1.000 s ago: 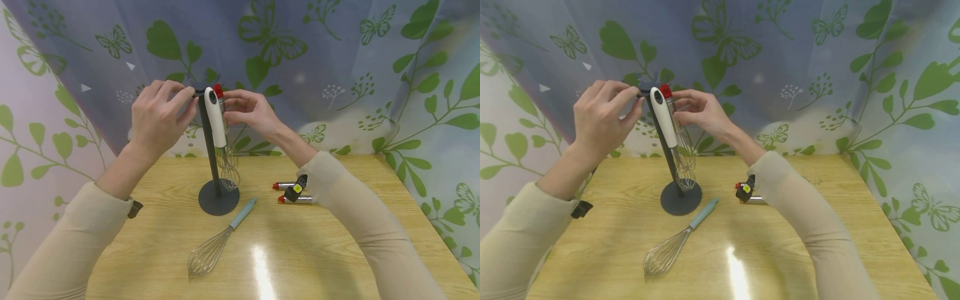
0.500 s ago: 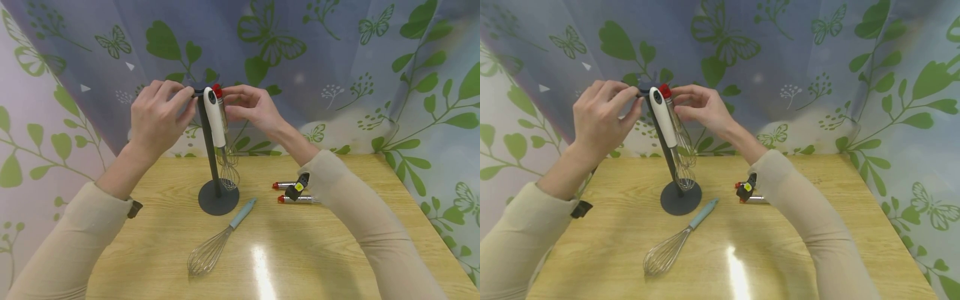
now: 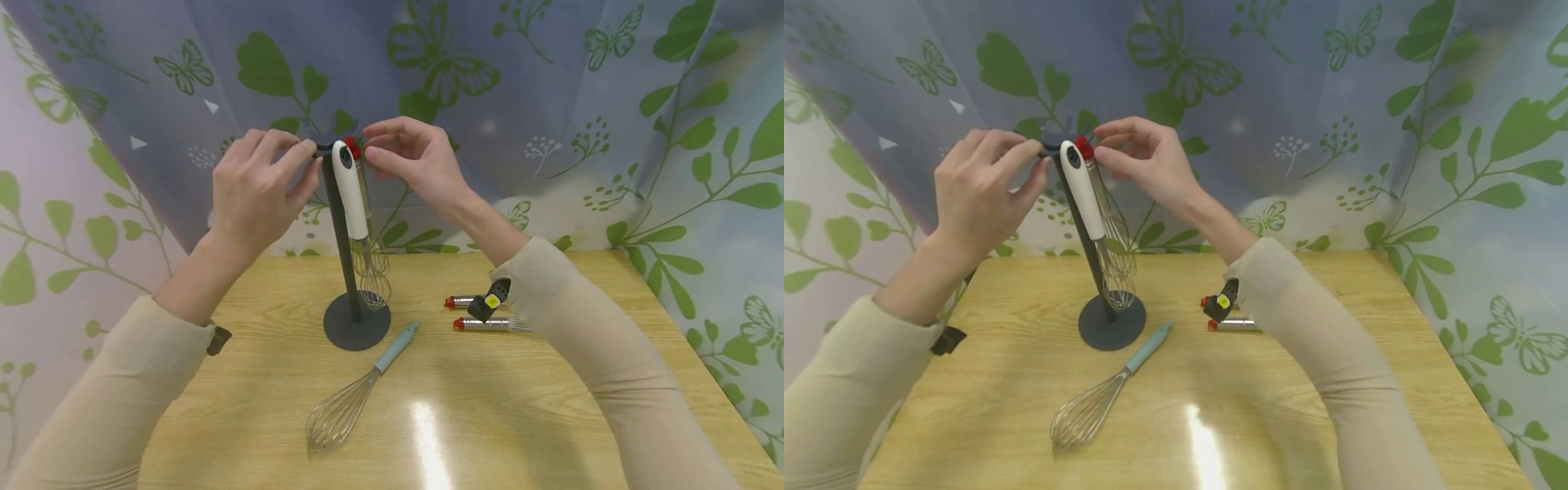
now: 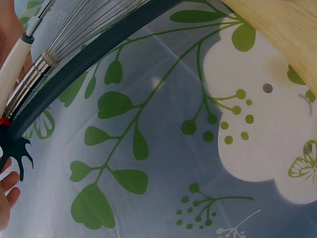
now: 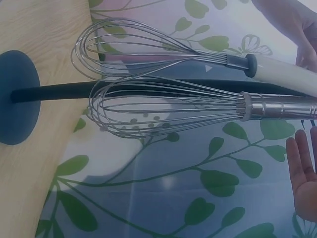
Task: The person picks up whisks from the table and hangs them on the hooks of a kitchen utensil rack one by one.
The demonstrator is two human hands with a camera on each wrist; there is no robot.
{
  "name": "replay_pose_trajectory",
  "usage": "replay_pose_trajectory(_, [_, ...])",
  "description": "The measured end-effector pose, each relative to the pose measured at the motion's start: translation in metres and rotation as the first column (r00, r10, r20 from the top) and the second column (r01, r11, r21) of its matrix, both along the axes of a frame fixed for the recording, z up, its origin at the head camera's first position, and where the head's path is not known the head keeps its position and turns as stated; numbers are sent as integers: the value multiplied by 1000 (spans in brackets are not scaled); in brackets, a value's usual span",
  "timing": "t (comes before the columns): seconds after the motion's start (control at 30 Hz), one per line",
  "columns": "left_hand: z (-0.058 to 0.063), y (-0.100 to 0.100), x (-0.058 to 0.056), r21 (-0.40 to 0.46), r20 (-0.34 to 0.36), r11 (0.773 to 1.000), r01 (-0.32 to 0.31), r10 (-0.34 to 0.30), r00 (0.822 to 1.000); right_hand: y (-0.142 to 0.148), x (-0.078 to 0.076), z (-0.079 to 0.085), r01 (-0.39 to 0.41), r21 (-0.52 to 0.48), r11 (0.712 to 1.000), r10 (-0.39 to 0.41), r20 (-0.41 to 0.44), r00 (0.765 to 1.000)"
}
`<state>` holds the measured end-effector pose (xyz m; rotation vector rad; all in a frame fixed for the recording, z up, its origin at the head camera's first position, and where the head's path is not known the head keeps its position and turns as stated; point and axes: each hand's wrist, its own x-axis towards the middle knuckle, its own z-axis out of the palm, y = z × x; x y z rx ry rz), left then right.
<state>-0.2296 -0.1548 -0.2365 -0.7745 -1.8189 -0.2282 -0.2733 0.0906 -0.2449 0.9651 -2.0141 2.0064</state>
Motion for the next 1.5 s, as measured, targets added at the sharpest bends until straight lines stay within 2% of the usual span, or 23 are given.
replay_pose_trajectory(0.3, [0, 0, 1, -8, -5, 1000, -10, 10, 1000, -4, 4, 7, 32, 58, 998, -31, -23, 999])
replay_pose_trajectory(0.6, [1, 3, 2, -19, -17, 999, -41, 40, 999, -5, 4, 9, 38, 62, 997, -36, -31, 999])
replay_pose_trajectory(1.07, [1, 7, 6, 34, -18, 998, -53, 54, 998, -8, 5, 11, 49, 61, 997, -46, -47, 998])
replay_pose_trajectory(1.5, [0, 11, 7, 50, -82, 997, -64, 68, 994, -9, 4, 11, 51, 63, 997, -49, -48, 998])
